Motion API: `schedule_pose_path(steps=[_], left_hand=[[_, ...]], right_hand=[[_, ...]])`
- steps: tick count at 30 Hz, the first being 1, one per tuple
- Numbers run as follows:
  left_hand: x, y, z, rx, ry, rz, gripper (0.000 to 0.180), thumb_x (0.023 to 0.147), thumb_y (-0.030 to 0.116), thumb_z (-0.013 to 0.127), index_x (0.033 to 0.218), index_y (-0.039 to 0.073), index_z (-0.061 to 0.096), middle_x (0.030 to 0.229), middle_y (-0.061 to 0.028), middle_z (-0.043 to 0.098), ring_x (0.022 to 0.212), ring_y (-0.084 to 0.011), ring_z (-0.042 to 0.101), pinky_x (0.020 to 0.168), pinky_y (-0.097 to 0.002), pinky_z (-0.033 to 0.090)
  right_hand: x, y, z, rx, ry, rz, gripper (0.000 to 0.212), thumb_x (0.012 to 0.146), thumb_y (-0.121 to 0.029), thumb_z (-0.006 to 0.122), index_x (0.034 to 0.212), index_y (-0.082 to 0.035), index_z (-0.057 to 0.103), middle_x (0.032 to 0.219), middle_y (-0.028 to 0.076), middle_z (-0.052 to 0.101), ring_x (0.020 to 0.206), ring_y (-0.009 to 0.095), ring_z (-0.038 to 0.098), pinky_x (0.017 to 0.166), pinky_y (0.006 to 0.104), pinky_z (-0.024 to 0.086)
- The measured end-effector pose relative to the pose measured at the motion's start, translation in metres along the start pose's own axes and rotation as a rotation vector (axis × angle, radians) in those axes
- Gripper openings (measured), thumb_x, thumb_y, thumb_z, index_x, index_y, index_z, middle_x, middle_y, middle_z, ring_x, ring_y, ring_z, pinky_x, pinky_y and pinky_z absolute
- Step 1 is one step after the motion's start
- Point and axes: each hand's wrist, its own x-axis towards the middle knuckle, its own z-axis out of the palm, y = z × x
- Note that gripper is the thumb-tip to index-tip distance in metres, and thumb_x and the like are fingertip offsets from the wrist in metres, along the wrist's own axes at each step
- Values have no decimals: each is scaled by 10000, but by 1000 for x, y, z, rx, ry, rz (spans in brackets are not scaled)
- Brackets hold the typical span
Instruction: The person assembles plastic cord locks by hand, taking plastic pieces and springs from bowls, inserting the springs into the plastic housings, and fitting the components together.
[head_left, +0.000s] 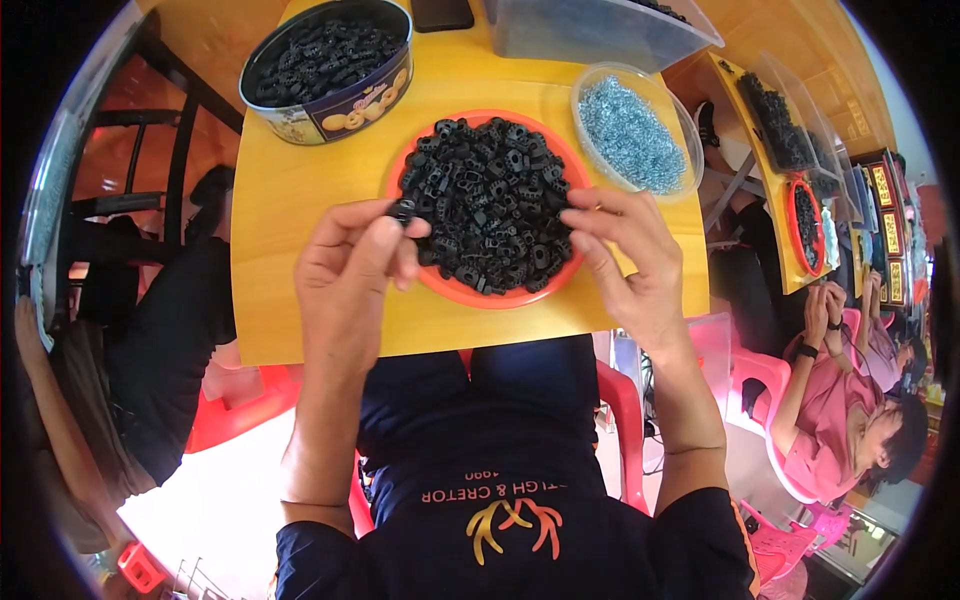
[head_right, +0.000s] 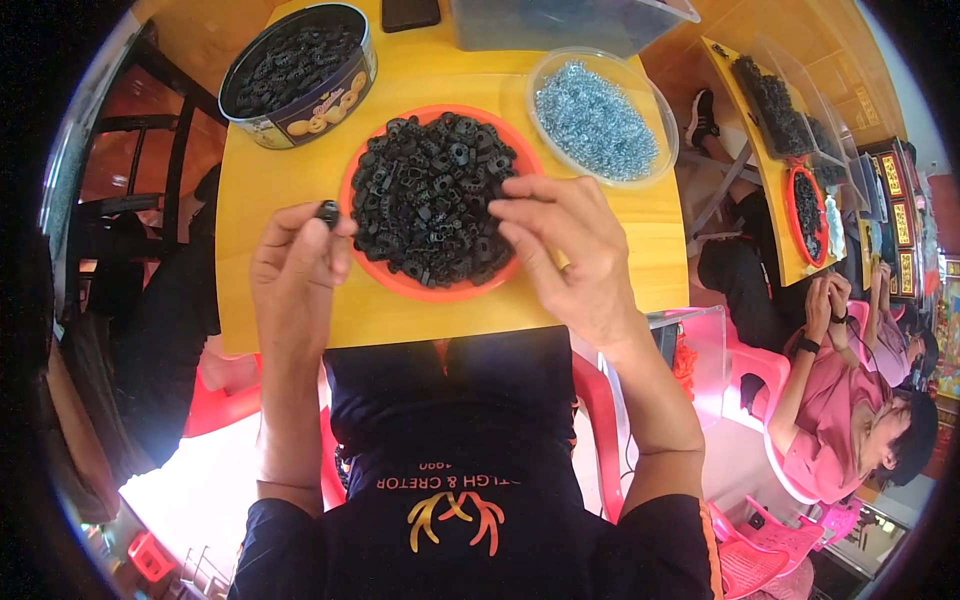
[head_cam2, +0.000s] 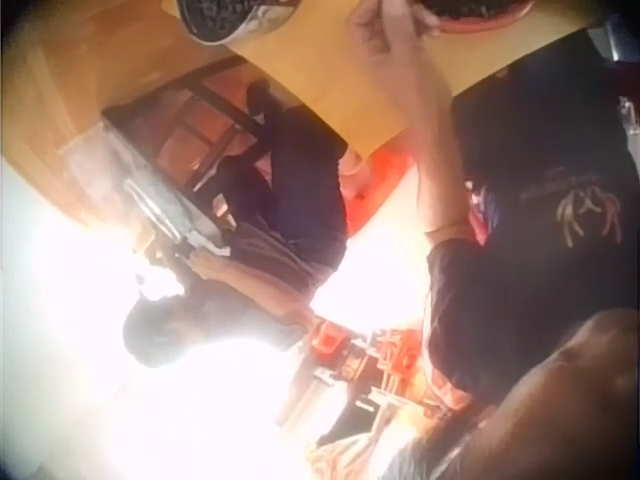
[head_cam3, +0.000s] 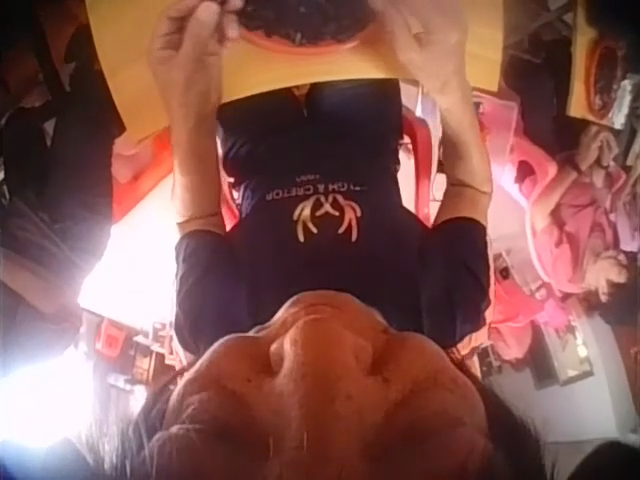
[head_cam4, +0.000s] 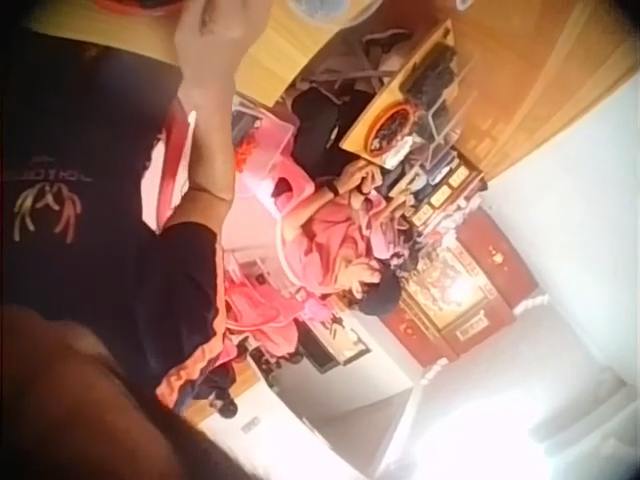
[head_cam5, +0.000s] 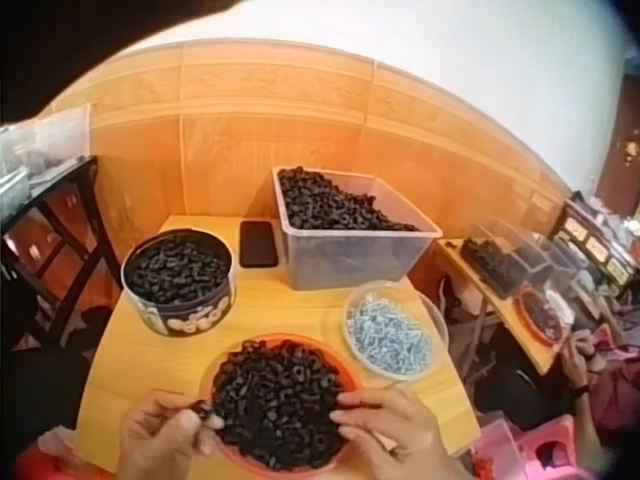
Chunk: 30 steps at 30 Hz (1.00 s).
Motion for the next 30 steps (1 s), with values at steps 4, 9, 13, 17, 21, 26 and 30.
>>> schedule_pose_path(steps=[4,9,13,17,21,26,30], left_hand=[[-4,9,-18,18,33,-4,167,951,77,588,1096,-3,604,965,-146,693,674,-113,559,618,-228,439],[-11,6,-18,24,31,-23,175,948,85,597,1098,-5,603,964,-145,693,674,-109,555,618,-224,436],[-14,4,-16,34,3,-36,175,949,88,598,1095,-8,603,963,-148,693,675,-107,554,620,-226,438],[-15,3,-16,25,-20,-32,169,947,81,599,1092,-7,604,959,-150,694,667,-109,554,623,-229,442],[-15,1,-17,25,-6,-52,166,943,80,606,1086,-5,606,956,-153,695,661,-110,558,620,-231,445],[-13,0,-12,43,-8,-78,167,936,90,620,1075,-2,610,938,-157,693,668,-107,569,613,-231,444],[-12,0,-7,54,-13,-79,169,933,92,625,1071,-4,611,930,-154,691,669,-102,570,612,-229,442]], right_hand=[[-5,-3,11,-89,-181,-124,207,694,-53,762,895,-80,716,1015,64,646,847,263,584,734,356,497],[-2,-15,25,-157,-325,-237,249,699,-70,732,934,-152,739,1082,44,604,868,241,547,726,339,481],[4,-20,28,-180,-420,-282,226,726,-115,650,934,-160,725,1108,31,585,929,230,530,781,350,454],[7,-18,24,-185,-491,-321,207,738,-145,632,925,-152,720,1110,28,586,947,216,526,785,353,445],[7,-12,25,-178,-444,-376,216,689,-119,692,902,-132,725,1045,29,620,859,224,564,709,347,485],[9,-16,29,-191,-484,-376,203,718,-144,654,913,-121,708,1015,20,595,891,209,537,742,333,459],[13,-21,33,-192,-467,-357,201,711,-140,671,906,-111,709,933,20,585,848,207,531,721,336,452]])
